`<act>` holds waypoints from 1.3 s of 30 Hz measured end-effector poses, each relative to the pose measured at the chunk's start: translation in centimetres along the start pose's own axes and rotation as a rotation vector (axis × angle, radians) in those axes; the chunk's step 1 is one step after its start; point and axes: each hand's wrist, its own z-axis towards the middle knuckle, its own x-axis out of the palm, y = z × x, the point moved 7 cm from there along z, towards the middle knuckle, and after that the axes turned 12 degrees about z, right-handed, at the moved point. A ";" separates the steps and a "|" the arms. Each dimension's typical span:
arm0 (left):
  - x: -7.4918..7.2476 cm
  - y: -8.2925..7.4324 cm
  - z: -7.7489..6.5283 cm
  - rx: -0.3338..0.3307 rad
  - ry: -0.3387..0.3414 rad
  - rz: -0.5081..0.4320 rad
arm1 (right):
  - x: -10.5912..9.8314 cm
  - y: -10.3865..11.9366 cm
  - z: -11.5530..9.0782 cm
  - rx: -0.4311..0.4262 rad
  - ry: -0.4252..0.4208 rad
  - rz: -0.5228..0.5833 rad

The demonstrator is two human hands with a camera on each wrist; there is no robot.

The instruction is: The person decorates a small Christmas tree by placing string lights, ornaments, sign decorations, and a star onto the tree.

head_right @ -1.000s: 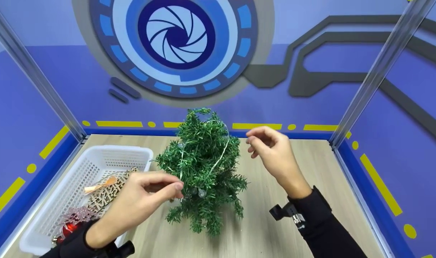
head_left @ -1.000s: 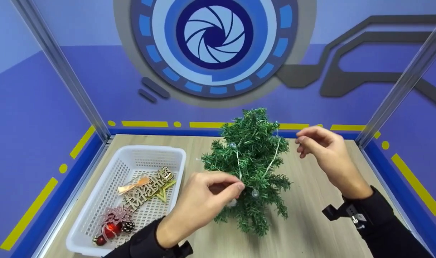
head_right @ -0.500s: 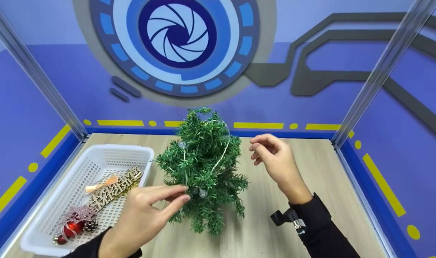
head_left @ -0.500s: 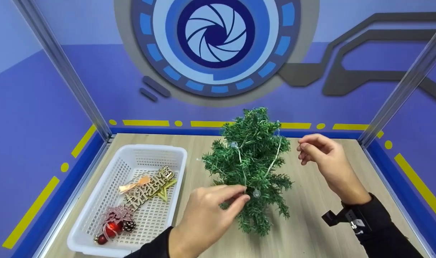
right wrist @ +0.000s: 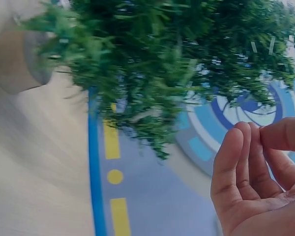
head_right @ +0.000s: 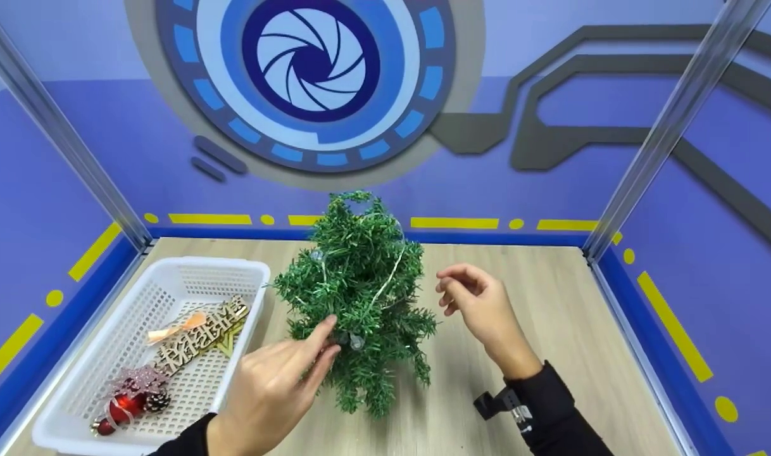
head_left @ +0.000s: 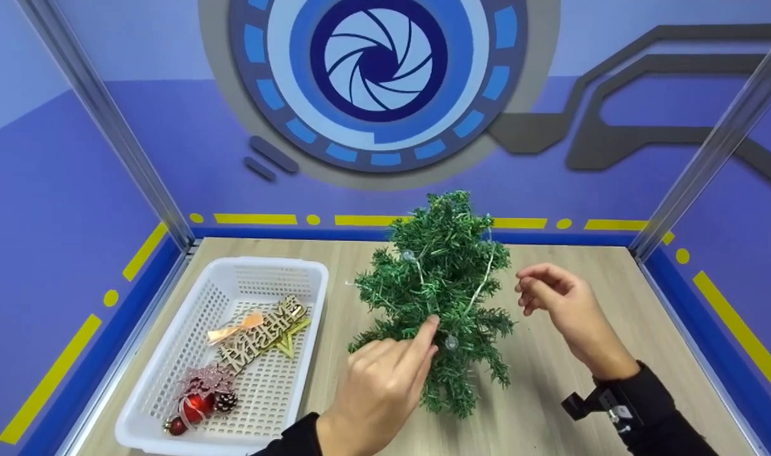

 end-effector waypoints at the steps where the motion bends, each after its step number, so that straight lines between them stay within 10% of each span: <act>1: 0.2 0.0 -0.2 0.006 -0.011 0.017 | 0.0 -0.5 -0.1 0.010 -0.002 -0.004; 15: 3.2 0.4 -2.8 0.103 0.082 0.137 | 0.2 -5.3 -1.6 0.100 0.017 0.003; 24: 1.4 1.8 -2.5 0.130 0.078 -0.067 | -0.9 -5.2 -2.3 0.096 -0.003 -0.020; 29: -0.3 5.9 -1.0 0.046 0.049 -0.186 | -2.3 -4.2 -2.9 0.072 -0.031 -0.014; 34: 0.7 13.3 -0.9 -0.299 0.363 -0.191 | -3.2 -3.9 -3.2 0.064 -0.048 0.004; 39: 1.2 19.4 -4.7 -0.484 0.736 -0.078 | -3.4 -4.6 -3.5 0.083 -0.055 0.004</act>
